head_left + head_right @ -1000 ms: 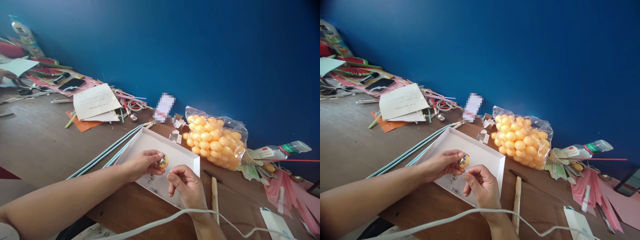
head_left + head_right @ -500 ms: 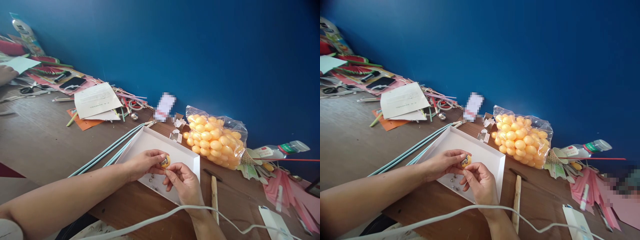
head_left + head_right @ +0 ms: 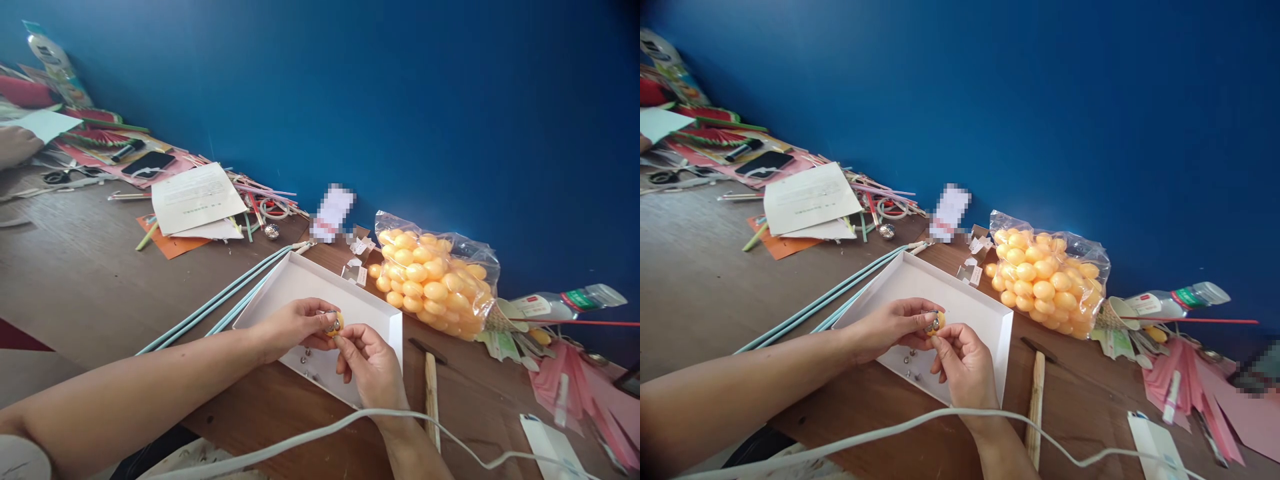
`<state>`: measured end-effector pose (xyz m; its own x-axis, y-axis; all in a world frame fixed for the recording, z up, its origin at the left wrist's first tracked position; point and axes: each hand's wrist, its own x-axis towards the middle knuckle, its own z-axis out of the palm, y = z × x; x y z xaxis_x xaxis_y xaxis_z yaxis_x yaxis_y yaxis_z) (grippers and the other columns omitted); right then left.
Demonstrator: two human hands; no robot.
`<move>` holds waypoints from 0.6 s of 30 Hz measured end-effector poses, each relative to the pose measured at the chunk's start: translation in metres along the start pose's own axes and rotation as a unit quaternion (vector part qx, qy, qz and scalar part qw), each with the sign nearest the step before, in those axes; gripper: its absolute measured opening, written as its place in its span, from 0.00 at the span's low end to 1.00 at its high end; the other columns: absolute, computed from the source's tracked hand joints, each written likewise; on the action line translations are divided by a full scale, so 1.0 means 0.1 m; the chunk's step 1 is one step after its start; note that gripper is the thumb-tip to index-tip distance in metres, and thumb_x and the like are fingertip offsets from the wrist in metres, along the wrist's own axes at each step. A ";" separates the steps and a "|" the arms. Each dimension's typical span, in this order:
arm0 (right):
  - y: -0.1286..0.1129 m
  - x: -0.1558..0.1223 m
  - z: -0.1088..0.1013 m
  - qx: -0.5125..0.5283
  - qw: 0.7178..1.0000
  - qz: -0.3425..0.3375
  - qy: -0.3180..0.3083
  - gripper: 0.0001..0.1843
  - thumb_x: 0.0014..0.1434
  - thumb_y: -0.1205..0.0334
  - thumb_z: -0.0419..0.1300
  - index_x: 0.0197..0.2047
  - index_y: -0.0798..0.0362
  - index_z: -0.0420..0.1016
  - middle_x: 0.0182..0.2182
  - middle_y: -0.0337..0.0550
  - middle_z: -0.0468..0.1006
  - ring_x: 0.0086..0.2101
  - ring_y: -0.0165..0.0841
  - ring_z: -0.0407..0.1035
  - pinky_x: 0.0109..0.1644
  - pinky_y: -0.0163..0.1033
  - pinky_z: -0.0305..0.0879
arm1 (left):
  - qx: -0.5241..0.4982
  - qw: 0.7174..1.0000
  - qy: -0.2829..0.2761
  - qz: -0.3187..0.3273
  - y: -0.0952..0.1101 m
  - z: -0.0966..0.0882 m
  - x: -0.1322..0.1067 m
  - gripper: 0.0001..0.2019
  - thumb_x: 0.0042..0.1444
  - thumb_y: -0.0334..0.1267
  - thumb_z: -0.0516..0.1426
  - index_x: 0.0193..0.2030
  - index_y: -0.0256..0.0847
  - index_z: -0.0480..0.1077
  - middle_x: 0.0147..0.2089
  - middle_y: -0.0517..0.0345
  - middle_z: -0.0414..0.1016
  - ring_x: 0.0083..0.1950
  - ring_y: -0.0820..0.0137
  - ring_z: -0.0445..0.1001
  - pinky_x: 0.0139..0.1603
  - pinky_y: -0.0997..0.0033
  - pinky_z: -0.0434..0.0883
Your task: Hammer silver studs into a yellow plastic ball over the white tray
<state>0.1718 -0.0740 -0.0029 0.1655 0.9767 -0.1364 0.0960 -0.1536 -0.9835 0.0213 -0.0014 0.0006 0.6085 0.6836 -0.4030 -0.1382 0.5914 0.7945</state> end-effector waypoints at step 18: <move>0.02 -0.02 0.05 0.027 1.000 -0.008 0.012 0.15 0.56 0.48 0.64 0.34 0.51 0.68 0.16 0.30 0.69 0.16 0.24 0.60 0.20 0.28 0.59 | 0.030 0.999 0.003 0.029 0.03 0.00 -0.02 0.23 0.45 0.51 0.66 0.41 0.36 0.69 0.32 0.57 0.75 0.32 0.72 0.75 0.40 0.67 0.73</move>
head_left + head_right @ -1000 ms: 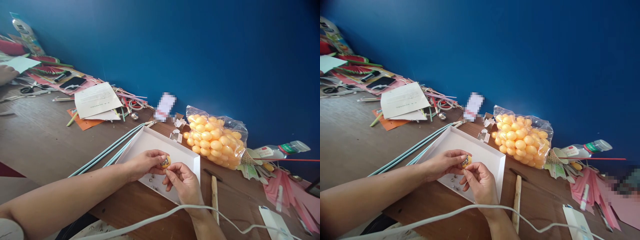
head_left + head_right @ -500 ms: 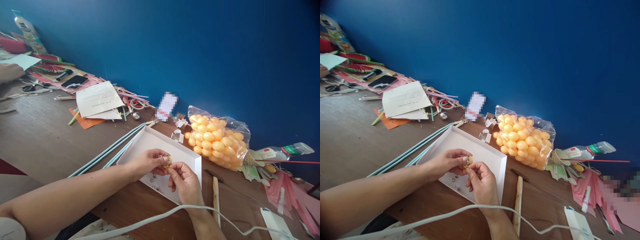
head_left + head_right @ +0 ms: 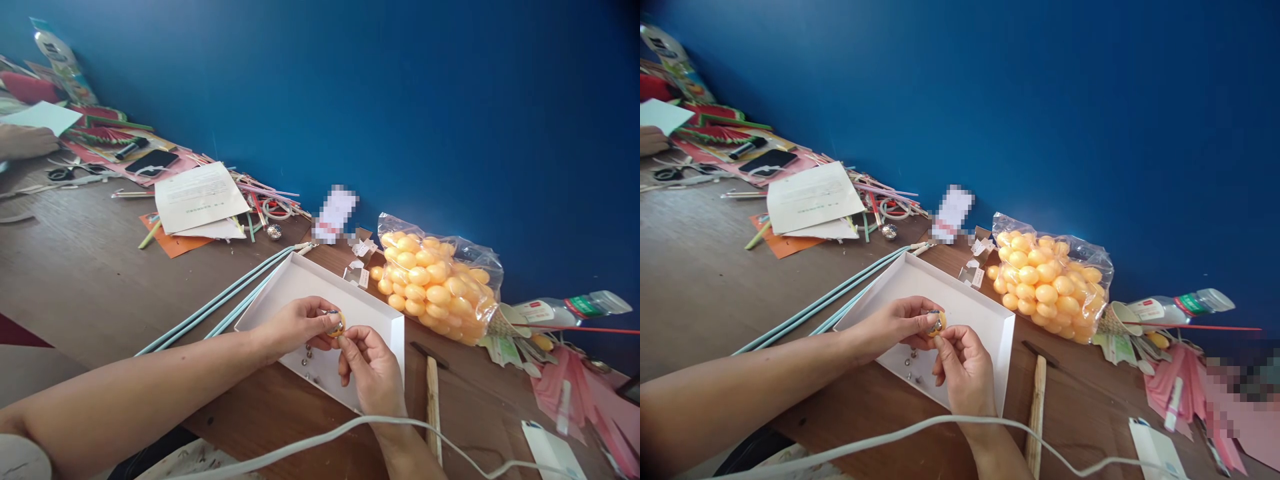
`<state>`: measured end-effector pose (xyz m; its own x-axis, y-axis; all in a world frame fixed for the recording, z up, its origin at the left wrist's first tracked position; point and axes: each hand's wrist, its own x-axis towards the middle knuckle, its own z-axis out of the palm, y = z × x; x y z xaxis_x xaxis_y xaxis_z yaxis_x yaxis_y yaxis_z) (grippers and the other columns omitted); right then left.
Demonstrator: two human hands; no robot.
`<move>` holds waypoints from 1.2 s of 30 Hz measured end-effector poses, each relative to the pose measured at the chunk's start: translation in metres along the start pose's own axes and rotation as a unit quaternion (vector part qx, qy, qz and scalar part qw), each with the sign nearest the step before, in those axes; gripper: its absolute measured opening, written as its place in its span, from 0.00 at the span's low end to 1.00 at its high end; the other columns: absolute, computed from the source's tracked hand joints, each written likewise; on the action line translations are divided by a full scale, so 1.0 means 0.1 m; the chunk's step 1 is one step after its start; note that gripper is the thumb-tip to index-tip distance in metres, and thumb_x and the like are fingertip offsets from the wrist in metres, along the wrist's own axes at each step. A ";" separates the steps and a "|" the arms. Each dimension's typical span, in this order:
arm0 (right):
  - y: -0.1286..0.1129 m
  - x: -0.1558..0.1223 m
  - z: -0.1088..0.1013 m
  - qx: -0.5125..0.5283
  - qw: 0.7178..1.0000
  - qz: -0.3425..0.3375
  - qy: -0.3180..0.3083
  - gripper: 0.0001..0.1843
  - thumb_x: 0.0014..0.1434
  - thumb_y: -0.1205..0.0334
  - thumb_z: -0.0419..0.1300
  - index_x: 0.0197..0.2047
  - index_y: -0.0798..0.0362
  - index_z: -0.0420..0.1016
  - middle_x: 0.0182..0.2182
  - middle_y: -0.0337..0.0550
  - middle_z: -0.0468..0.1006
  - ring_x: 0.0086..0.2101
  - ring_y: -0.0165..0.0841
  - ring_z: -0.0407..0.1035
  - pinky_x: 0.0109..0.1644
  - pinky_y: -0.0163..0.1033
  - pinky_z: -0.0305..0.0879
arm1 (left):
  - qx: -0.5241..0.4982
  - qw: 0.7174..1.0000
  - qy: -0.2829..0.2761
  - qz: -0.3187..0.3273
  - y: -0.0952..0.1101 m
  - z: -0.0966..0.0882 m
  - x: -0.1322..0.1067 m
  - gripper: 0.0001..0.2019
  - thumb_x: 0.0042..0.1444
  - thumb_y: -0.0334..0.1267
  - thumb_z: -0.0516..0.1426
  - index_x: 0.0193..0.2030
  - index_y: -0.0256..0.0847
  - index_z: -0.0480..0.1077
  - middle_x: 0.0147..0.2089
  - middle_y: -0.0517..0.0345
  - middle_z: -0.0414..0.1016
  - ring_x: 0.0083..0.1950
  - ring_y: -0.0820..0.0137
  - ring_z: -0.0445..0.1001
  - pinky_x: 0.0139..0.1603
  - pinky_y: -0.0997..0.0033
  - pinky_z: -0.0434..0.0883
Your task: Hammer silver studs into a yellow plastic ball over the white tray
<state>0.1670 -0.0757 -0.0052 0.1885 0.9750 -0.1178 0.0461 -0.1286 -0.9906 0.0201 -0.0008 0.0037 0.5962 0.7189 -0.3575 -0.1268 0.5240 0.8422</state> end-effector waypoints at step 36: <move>0.03 0.01 -0.06 0.007 0.999 -0.015 -0.046 0.13 0.59 0.50 0.61 0.35 0.51 0.67 0.21 0.32 0.74 0.19 0.24 0.68 0.29 0.31 0.65 | -0.002 1.000 -0.006 0.007 0.00 0.03 -0.02 0.23 0.46 0.51 0.65 0.41 0.35 0.68 0.31 0.57 0.75 0.31 0.75 0.75 0.37 0.72 0.74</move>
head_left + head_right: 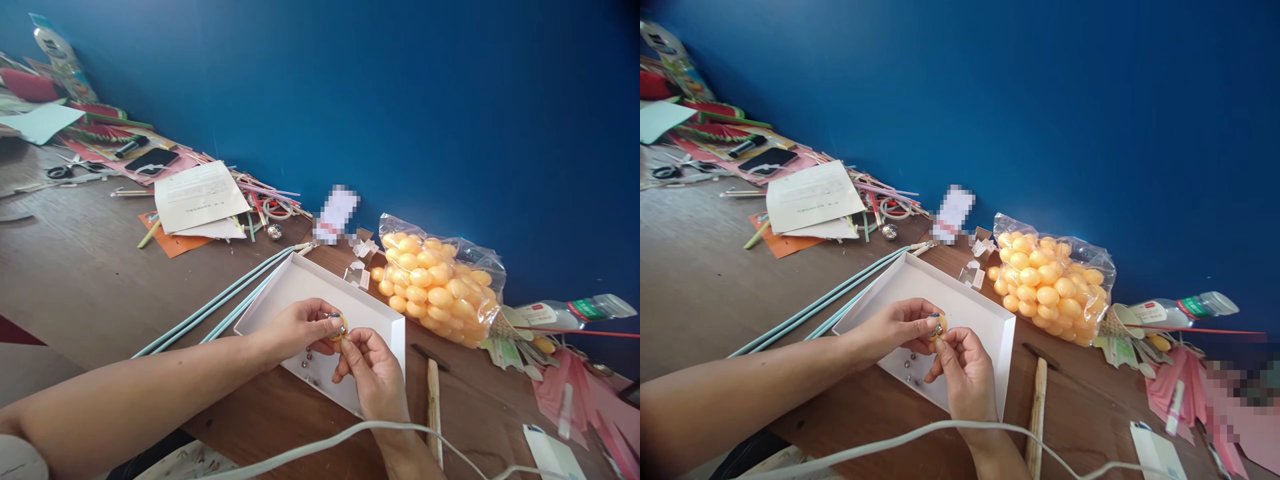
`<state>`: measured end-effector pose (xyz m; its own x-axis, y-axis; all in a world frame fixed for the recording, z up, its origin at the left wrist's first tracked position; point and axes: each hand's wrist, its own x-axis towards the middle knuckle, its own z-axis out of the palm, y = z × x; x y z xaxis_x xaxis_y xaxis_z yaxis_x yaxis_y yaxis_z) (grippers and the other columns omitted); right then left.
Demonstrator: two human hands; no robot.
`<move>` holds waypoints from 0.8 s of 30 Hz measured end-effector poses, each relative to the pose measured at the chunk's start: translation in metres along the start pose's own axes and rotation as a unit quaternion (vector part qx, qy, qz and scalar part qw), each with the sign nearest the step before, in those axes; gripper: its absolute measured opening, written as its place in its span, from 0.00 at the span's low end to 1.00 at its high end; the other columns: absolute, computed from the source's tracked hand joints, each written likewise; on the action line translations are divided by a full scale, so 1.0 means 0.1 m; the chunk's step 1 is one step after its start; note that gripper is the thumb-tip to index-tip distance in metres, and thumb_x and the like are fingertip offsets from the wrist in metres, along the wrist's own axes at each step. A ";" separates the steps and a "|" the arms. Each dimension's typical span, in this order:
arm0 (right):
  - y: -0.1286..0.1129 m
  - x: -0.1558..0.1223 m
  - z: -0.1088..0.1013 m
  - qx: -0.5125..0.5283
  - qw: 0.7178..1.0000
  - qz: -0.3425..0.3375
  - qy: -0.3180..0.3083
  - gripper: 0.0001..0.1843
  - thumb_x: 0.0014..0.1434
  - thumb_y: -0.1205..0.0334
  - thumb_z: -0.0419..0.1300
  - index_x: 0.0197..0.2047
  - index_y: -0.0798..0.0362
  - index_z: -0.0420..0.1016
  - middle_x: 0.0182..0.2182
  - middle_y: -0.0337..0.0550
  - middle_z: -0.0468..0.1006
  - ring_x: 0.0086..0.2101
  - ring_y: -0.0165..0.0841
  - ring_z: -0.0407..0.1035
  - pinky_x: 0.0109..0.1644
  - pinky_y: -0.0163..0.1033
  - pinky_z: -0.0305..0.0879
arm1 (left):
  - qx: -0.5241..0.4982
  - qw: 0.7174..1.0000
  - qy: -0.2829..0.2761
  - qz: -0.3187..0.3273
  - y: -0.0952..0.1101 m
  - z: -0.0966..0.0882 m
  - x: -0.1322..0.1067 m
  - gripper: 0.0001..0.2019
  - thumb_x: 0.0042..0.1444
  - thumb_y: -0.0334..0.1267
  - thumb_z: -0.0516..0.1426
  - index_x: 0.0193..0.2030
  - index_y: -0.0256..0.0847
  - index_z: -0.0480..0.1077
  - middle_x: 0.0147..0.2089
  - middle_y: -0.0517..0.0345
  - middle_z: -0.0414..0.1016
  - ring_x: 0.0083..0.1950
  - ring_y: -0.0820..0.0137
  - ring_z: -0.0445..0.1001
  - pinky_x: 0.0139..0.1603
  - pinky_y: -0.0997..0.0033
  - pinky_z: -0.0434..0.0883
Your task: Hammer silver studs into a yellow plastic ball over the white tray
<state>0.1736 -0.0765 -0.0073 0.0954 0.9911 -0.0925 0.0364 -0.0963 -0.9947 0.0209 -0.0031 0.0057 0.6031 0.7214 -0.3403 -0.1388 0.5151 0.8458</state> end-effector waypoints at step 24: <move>-0.04 0.00 -0.02 0.009 1.000 0.012 -0.012 0.12 0.59 0.51 0.62 0.36 0.51 0.67 0.20 0.31 0.72 0.19 0.26 0.69 0.28 0.32 0.65 | 0.000 1.000 0.012 0.008 0.01 0.03 -0.03 0.24 0.44 0.50 0.67 0.41 0.35 0.68 0.32 0.56 0.75 0.32 0.72 0.76 0.40 0.66 0.75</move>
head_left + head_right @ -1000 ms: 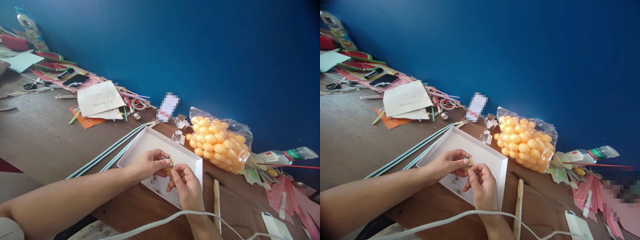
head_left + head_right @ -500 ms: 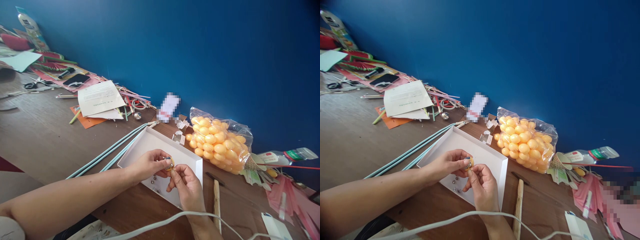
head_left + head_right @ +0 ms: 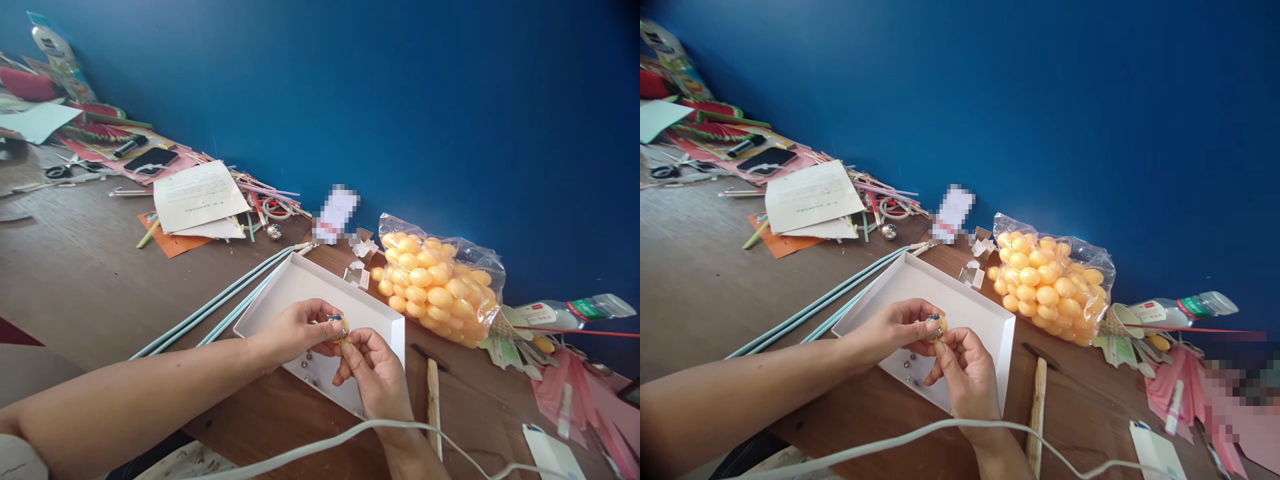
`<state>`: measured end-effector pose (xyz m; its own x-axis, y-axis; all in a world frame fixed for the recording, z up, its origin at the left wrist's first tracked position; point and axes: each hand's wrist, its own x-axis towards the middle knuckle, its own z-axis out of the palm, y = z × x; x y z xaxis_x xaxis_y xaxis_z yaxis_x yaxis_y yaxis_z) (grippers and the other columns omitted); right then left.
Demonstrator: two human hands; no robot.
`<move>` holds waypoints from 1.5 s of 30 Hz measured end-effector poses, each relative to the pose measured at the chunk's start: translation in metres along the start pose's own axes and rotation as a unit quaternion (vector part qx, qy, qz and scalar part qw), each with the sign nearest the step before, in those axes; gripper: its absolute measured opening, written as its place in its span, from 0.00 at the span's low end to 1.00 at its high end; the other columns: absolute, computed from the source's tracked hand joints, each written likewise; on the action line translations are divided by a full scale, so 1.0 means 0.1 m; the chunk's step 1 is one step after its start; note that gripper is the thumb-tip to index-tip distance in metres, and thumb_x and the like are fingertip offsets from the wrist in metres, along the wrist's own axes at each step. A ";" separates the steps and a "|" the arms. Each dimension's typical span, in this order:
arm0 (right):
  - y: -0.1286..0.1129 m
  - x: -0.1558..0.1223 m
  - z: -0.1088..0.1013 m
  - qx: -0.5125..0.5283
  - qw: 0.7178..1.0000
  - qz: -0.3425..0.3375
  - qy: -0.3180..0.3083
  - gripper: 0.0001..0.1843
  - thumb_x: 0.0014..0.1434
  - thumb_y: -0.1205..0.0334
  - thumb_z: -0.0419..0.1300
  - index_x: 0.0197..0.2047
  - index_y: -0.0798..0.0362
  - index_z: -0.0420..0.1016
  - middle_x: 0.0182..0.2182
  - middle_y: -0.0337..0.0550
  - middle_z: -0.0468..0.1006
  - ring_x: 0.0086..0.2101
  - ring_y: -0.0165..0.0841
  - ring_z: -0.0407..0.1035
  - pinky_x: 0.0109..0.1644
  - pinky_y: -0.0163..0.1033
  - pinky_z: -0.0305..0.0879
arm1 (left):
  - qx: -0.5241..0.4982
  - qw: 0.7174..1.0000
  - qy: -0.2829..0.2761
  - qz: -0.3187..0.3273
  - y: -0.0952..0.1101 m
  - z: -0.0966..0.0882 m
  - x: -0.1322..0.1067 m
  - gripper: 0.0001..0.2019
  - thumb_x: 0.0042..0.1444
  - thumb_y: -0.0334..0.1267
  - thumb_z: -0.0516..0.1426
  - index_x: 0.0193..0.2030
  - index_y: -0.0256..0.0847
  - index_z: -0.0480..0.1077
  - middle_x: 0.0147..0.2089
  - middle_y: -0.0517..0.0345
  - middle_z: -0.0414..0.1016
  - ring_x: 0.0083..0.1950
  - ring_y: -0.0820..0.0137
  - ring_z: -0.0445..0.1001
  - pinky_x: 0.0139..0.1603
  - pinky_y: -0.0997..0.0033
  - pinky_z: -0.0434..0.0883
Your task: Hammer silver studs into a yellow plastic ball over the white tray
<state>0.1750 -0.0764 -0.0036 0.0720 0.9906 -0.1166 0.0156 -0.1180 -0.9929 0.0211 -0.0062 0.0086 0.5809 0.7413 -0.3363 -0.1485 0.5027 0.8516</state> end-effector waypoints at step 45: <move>0.02 0.00 -0.03 -0.018 1.000 0.004 -0.007 0.14 0.58 0.50 0.63 0.34 0.51 0.66 0.22 0.34 0.76 0.19 0.27 0.70 0.27 0.33 0.66 | 0.003 1.000 0.004 0.023 -0.06 0.01 0.00 0.23 0.43 0.51 0.67 0.40 0.36 0.69 0.32 0.55 0.75 0.32 0.69 0.77 0.40 0.63 0.76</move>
<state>0.1784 -0.0769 -0.0053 0.0590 0.9903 -0.1255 0.0509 -0.1285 -0.9904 0.0226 -0.0094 0.0035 0.5667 0.7671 -0.3007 -0.1705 0.4662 0.8681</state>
